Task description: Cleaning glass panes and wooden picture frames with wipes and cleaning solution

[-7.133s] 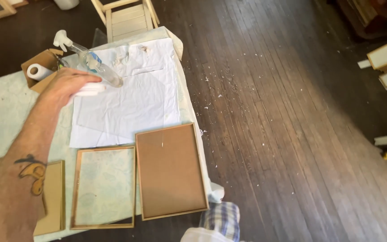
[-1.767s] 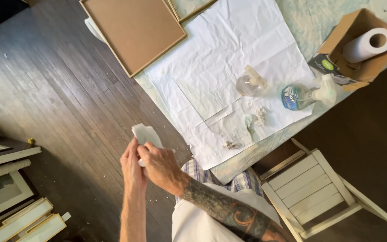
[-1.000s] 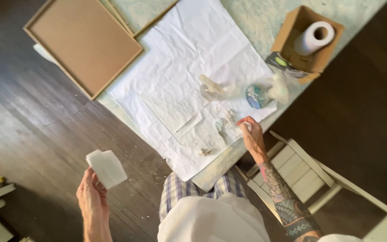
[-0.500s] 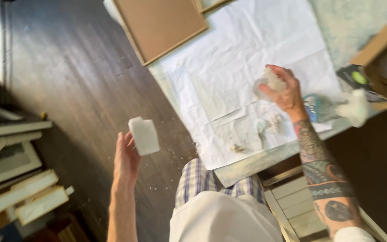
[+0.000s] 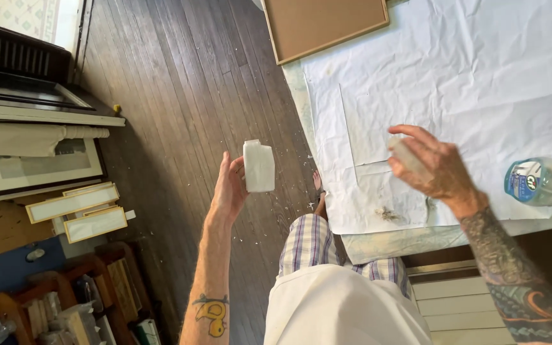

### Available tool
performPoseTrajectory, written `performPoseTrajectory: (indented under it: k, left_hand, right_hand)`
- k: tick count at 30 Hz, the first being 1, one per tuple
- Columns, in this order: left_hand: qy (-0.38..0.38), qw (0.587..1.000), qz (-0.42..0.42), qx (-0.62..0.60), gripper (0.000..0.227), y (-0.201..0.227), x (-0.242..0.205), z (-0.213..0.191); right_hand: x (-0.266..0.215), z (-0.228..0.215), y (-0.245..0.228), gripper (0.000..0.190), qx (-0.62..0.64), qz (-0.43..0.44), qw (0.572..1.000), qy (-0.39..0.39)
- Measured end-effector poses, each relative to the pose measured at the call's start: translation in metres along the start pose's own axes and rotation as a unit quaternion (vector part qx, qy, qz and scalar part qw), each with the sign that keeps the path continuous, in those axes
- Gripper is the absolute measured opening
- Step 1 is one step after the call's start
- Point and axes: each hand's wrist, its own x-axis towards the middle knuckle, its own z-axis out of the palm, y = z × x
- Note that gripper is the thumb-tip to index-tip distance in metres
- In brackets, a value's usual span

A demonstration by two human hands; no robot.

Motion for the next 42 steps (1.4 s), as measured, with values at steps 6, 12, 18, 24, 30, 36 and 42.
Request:
performPoseTrajectory:
  k: [6, 12, 18, 24, 30, 36, 42]
  left_hand:
    - [0.003, 1.0, -0.006, -0.002, 0.083, -0.01, 0.008, -0.016]
    - [0.006, 1.0, 0.0, 0.013, 0.093, -0.008, 0.003, -0.01]
    - [0.003, 1.0, 0.003, 0.01, 0.097, -0.008, 0.003, -0.009]
    - [-0.004, 1.0, 0.012, 0.009, 0.095, 0.0, -0.01, 0.007]
    - [0.038, 0.991, 0.042, 0.118, 0.058, -0.011, -0.003, 0.012]
    - [0.084, 0.987, -0.009, 0.133, 0.046, -0.017, -0.001, 0.026]
    - [0.064, 0.975, 0.084, 0.195, 0.042, -0.036, -0.004, 0.035]
  right_hand:
    - [-0.004, 0.044, -0.059, 0.011, 0.157, 0.054, 0.986, -0.016]
    - [0.036, 0.025, -0.121, 0.01, 0.212, 0.1, 0.972, -0.008]
    - [0.048, 0.028, -0.122, 0.012, 0.223, 0.088, 0.971, 0.009]
    - [0.042, 0.04, -0.105, 0.012, 0.212, 0.083, 0.974, -0.005]
    - [0.026, 0.002, -0.055, 0.003, 0.173, 0.112, 0.973, 0.101]
    - [0.03, -0.028, -0.016, 0.02, 0.066, 0.095, 0.978, 0.175]
    - [0.008, -0.028, 0.021, 0.012, -0.046, 0.152, 0.978, 0.135]
